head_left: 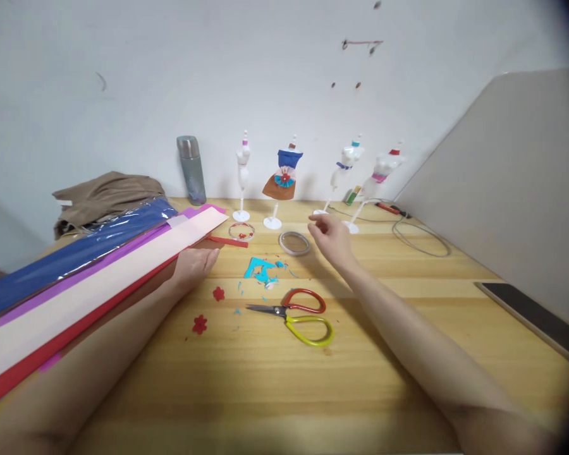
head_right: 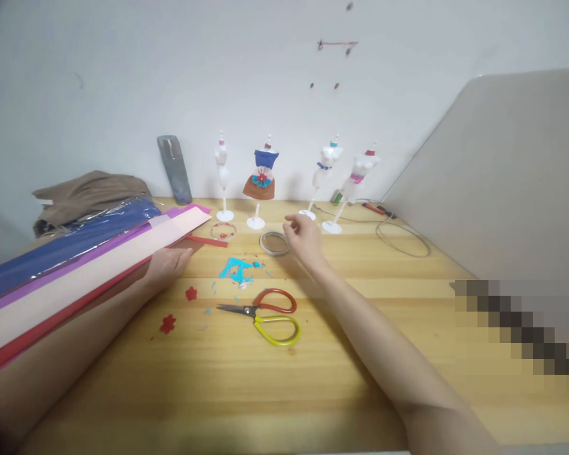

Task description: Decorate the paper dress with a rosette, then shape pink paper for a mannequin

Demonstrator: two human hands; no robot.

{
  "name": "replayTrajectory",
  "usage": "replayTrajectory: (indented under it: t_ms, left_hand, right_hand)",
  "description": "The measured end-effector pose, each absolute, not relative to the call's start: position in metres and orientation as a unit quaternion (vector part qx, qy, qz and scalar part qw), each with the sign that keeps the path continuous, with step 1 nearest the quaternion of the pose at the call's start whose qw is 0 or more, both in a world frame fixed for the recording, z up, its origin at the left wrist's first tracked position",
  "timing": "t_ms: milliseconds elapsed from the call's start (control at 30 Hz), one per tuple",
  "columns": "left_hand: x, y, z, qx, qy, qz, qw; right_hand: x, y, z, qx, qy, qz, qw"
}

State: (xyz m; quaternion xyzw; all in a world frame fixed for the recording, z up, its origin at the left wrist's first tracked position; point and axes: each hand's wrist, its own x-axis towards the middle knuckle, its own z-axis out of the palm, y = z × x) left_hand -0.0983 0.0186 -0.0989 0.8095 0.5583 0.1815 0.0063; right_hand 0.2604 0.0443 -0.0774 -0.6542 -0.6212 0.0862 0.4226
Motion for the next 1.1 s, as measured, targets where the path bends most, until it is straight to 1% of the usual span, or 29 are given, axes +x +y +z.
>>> replayTrajectory:
  t_ms: [100,233,367,533,733,967,1100]
  left_hand:
    - [-0.098,0.02,-0.099,0.816,0.552,0.171,0.016]
    - [-0.098,0.022,-0.1,0.822,0.542,0.172,0.027]
    - [-0.098,0.021,-0.1,0.827,0.531,0.181,0.033]
    - [-0.095,0.018,-0.097,0.828,0.526,0.185,0.06]
    - [-0.092,0.017,-0.094,0.811,0.546,0.184,0.106]
    - [-0.091,0.016,-0.097,0.819,0.542,0.148,0.117]
    - [-0.094,0.018,-0.106,0.822,0.54,0.155,0.096]
  right_hand:
    - [0.241,0.08,-0.064,-0.66,-0.652,0.114,0.356]
    - [0.214,0.129,-0.067,-0.683,-0.664,0.126,0.276]
    - [0.201,0.159,-0.081,-0.706,-0.651,0.147,0.237]
    - [0.202,0.183,-0.089,-0.717,-0.64,0.146,0.232]
    - [0.208,0.218,-0.082,-0.724,-0.637,0.129,0.233]
    - [0.201,0.252,-0.089,-0.722,-0.634,0.129,0.244]
    - [0.203,0.263,-0.093,-0.721,-0.633,0.123,0.254]
